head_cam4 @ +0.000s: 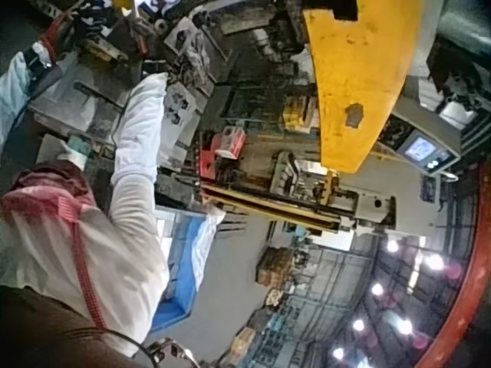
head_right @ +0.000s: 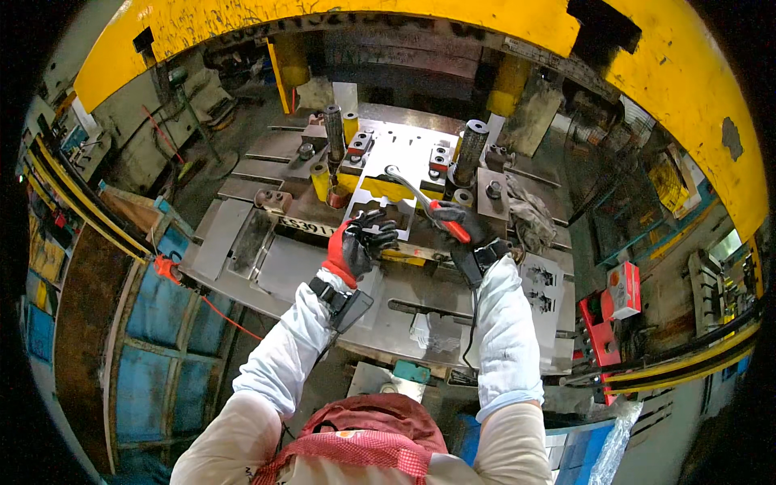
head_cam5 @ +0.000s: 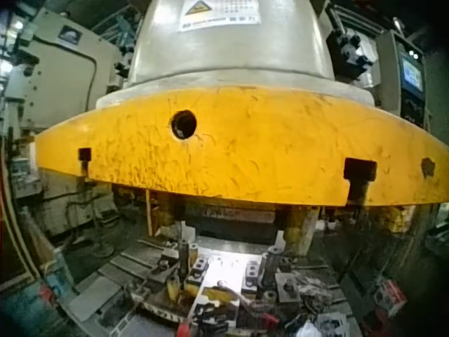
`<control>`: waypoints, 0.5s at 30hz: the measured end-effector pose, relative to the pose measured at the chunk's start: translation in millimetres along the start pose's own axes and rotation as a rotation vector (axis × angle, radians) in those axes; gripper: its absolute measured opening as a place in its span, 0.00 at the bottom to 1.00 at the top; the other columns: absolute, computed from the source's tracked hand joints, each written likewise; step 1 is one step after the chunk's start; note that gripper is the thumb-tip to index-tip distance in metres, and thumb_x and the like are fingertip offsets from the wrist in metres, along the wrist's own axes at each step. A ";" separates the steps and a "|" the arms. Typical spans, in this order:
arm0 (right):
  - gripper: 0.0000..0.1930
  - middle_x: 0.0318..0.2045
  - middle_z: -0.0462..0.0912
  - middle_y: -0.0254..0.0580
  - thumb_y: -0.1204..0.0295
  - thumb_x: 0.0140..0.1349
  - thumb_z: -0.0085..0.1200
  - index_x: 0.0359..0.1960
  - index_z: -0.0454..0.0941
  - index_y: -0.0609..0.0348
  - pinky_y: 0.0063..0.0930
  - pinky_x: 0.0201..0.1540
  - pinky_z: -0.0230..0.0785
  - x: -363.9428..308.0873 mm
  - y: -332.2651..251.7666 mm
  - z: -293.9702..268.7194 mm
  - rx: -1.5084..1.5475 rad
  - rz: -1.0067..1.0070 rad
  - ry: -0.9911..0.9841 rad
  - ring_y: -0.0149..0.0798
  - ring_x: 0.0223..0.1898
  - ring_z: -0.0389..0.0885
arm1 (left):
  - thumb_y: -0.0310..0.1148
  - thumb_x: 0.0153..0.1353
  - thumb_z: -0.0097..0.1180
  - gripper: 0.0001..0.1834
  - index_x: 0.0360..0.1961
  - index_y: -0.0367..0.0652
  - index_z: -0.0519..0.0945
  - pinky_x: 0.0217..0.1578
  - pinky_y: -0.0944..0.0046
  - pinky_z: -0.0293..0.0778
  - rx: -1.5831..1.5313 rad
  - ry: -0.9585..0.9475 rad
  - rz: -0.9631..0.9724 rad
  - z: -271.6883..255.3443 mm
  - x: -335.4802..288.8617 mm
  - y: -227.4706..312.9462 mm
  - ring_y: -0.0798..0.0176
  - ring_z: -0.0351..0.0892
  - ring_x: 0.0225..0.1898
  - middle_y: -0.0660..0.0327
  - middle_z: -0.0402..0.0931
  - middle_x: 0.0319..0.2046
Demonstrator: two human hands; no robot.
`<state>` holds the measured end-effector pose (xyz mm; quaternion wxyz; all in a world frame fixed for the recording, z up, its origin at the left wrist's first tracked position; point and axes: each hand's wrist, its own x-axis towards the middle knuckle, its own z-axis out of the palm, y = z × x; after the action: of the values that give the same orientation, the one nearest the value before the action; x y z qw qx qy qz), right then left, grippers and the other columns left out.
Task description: Operating a large hydraulic press machine to bend or shape metal components.
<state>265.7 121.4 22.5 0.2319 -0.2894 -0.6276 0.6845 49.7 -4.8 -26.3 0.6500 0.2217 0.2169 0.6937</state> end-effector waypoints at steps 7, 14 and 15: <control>0.28 0.43 0.74 0.39 0.62 0.58 0.53 0.58 0.64 0.62 0.22 0.48 0.62 -42.5 10.7 43.2 -0.085 -0.155 0.182 0.30 0.43 0.71 | 0.41 0.64 0.41 0.24 0.53 0.31 0.66 0.44 0.51 0.75 -0.053 0.052 0.033 1.7 -1.2 -1.6 0.43 0.77 0.40 0.40 0.72 0.43; 0.28 0.39 0.77 0.37 0.75 0.59 0.49 0.62 0.58 0.56 0.18 0.29 0.65 -241.9 102.6 131.4 0.197 -0.124 0.724 0.23 0.27 0.70 | 0.45 0.65 0.40 0.24 0.52 0.36 0.68 0.41 0.51 0.77 -0.079 0.070 0.004 1.8 0.3 -1.0 0.43 0.78 0.40 0.41 0.73 0.44; 0.28 0.39 0.77 0.37 0.74 0.59 0.50 0.62 0.59 0.56 0.17 0.28 0.65 -267.3 118.5 137.1 0.111 -0.015 0.811 0.22 0.27 0.70 | 0.46 0.64 0.41 0.24 0.52 0.36 0.68 0.42 0.51 0.77 -0.076 0.068 0.010 2.4 0.4 -1.0 0.43 0.78 0.40 0.41 0.73 0.44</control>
<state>370.7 -172.4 -61.0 0.4808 -0.5181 -0.4494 0.5463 51.9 -4.3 -25.0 0.6467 0.1745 0.2112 0.7118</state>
